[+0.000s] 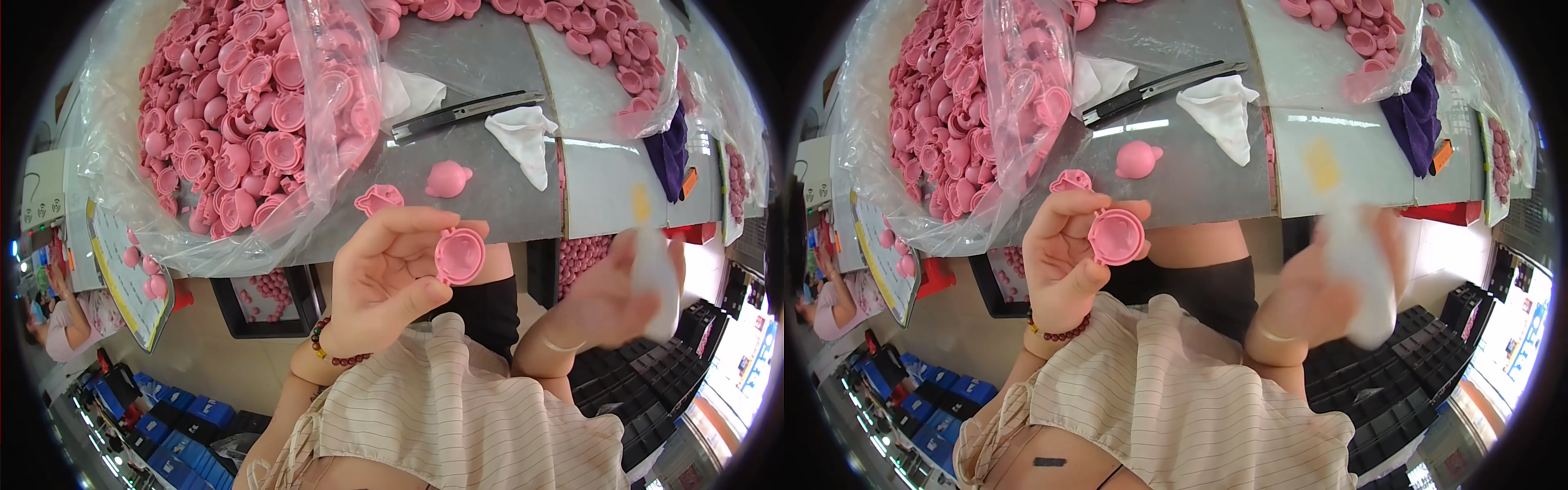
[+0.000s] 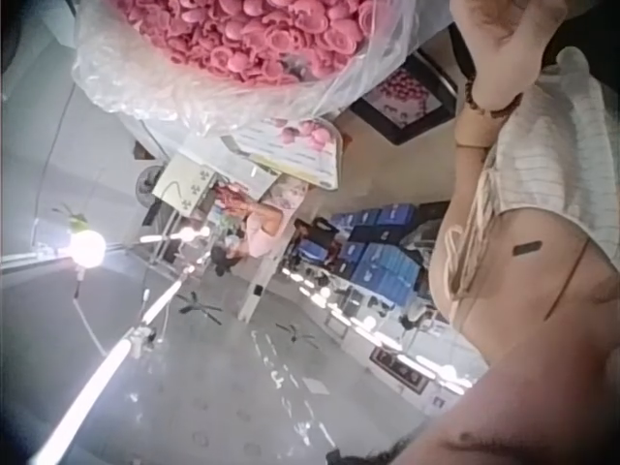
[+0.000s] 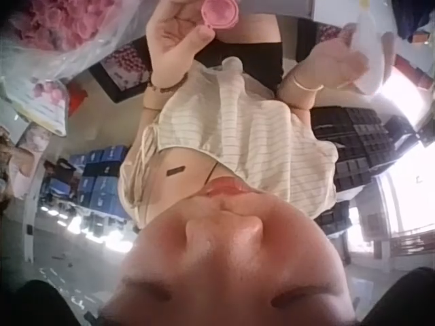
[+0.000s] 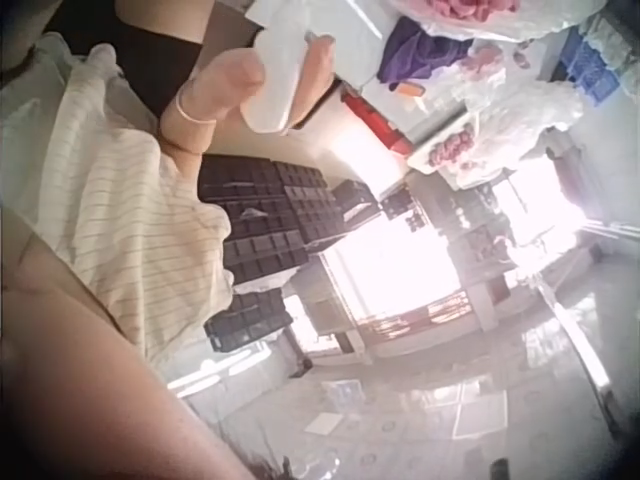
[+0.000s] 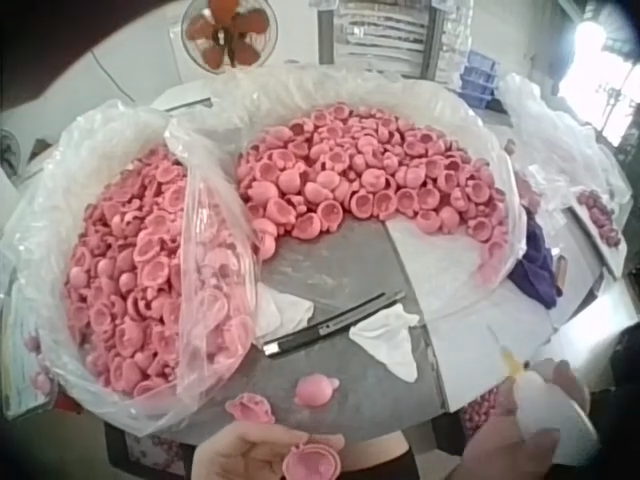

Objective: Gluing and joining two halves of a pink circular toy component at a factory workbench.

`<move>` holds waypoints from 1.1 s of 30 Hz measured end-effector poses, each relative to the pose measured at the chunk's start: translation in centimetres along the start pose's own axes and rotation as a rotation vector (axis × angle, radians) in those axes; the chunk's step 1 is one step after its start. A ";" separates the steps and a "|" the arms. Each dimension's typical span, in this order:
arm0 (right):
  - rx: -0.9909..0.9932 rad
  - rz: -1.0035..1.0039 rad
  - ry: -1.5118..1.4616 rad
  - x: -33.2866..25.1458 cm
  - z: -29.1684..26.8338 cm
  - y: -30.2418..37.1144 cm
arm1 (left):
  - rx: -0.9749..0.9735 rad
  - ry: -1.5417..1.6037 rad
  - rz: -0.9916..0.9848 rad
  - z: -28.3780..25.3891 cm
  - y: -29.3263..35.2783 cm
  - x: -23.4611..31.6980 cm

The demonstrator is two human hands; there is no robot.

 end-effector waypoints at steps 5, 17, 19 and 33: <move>-0.361 0.234 0.386 6.4 -0.9 -4.2 | 0.079 0.155 -0.122 -0.4 0.0 -0.4; -0.409 -0.470 0.498 -1.0 5.8 -8.4 | -0.254 0.622 -0.190 -0.1 -0.4 -1.6; -0.858 -0.357 0.231 0.8 12.4 -6.5 | -0.265 0.656 -0.176 -0.5 0.0 -1.7; -1.464 -0.586 0.267 5.1 23.8 -2.2 | -0.353 0.679 -0.164 -0.4 1.5 -1.9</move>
Point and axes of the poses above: each hand's wrist, its own y-axis away from the middle knuckle, its own z-axis out of the palm, x = y × z, the point moved 6 cm from there along -y, towards the middle knuckle, and after that the axes turned 14 degrees about -z, right-handed, at the moved point
